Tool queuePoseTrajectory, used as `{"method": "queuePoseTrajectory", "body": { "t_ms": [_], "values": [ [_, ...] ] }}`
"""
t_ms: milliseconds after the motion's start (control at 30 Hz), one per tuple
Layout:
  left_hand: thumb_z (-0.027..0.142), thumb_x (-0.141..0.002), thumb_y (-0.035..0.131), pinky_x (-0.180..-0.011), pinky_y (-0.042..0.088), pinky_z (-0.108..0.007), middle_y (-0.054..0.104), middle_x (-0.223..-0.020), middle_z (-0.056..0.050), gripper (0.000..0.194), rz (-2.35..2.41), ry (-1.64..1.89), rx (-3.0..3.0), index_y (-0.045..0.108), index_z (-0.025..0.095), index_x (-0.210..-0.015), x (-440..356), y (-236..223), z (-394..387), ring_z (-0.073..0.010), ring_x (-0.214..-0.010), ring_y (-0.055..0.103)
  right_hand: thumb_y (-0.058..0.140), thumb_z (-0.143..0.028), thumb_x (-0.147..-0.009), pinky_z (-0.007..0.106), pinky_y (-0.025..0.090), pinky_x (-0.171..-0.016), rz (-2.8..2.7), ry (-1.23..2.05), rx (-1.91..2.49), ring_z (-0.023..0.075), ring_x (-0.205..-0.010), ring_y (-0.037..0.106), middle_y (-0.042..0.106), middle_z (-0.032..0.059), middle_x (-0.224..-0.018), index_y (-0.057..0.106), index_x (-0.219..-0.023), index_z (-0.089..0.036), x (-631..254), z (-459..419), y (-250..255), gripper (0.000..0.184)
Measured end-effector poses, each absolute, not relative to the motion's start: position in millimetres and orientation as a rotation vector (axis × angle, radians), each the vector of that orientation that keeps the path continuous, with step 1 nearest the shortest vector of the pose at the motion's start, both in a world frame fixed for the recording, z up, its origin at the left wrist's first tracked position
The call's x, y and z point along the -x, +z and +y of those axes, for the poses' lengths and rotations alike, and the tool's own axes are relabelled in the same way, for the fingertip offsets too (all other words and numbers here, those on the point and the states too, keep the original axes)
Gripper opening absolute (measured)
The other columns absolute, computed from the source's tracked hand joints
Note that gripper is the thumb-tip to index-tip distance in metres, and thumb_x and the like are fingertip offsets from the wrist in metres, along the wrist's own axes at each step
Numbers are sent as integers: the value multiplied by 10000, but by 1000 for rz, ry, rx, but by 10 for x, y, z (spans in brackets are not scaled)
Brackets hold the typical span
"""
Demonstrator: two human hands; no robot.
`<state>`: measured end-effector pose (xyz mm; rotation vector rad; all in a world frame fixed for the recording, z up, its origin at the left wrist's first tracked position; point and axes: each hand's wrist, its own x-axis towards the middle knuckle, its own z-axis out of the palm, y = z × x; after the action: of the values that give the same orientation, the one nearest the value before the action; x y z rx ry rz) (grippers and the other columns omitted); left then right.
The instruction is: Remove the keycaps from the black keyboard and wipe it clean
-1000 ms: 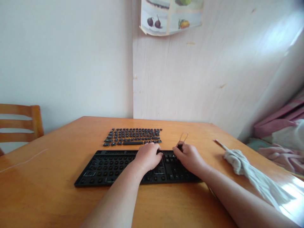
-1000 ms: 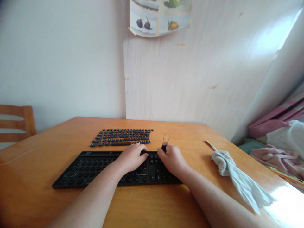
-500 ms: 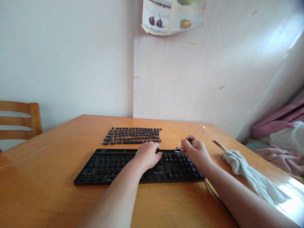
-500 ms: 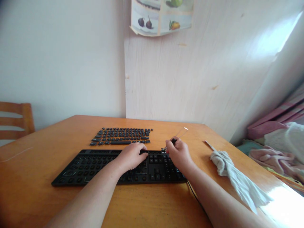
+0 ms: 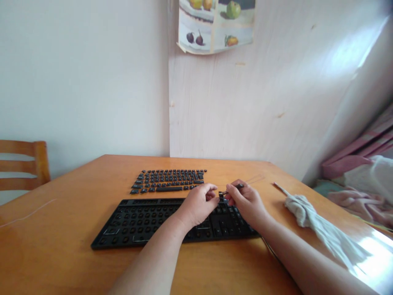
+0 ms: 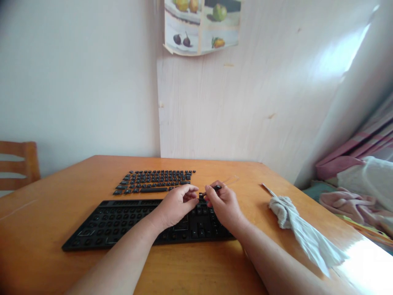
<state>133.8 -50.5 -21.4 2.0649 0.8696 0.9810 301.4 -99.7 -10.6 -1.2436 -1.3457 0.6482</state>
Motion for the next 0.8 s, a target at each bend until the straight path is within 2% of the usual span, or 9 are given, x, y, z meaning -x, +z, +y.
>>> {"method": "queuePoseTrajectory", "body": {
  "t_ms": [200,300,433,533,633,800],
  "values": [
    [212,-802,549,-759,492,-262,716,-902,-37,167,793,919,-1985,631,182,-945,-1390,-184,-557,-153,-828,654,564,-569,-807,215,401,-471,-1399,726,1264,127,-543,572,632,7,-650,549,-807,-189,-2983,-1008,-127,379],
    [150,-760,542,-725,481,-256,702,-866,-30,174,842,929,-1964,615,174,-916,-1388,-188,-545,-149,-799,640,572,-555,-810,220,418,-471,-1387,724,1242,136,-558,595,655,28,-682,582,-869,-176,-2973,-1023,-114,384],
    [139,-719,566,-666,452,-246,658,-792,-12,260,919,939,-1928,584,171,-976,-1367,-190,-525,-135,-727,601,583,-503,-831,238,473,-544,-1379,622,1186,165,-691,654,702,81,-863,633,-1025,-166,-2974,-1054,-92,392],
    [146,-721,572,-602,416,-232,600,-693,20,313,931,917,-1881,542,170,-1032,-1345,-180,-515,-120,-644,561,545,-432,-875,288,516,-702,-1525,470,1183,184,-830,666,695,84,-996,649,-1099,-202,-3017,-1044,-97,337],
    [146,-739,553,-601,418,-233,600,-694,21,339,874,896,-1796,502,162,-1074,-1329,-179,-502,-122,-648,579,535,-343,-884,313,497,-811,-1853,246,1214,195,-899,648,688,85,-986,682,-1052,-210,-3075,-1023,-91,260],
    [139,-751,537,-655,450,-249,649,-760,-8,349,823,896,-1714,480,160,-1095,-1312,-192,-477,-137,-700,627,547,-258,-863,281,478,-803,-2156,62,1313,194,-919,632,670,91,-1007,666,-1083,-212,-3059,-1048,10,255]
  ]
}}
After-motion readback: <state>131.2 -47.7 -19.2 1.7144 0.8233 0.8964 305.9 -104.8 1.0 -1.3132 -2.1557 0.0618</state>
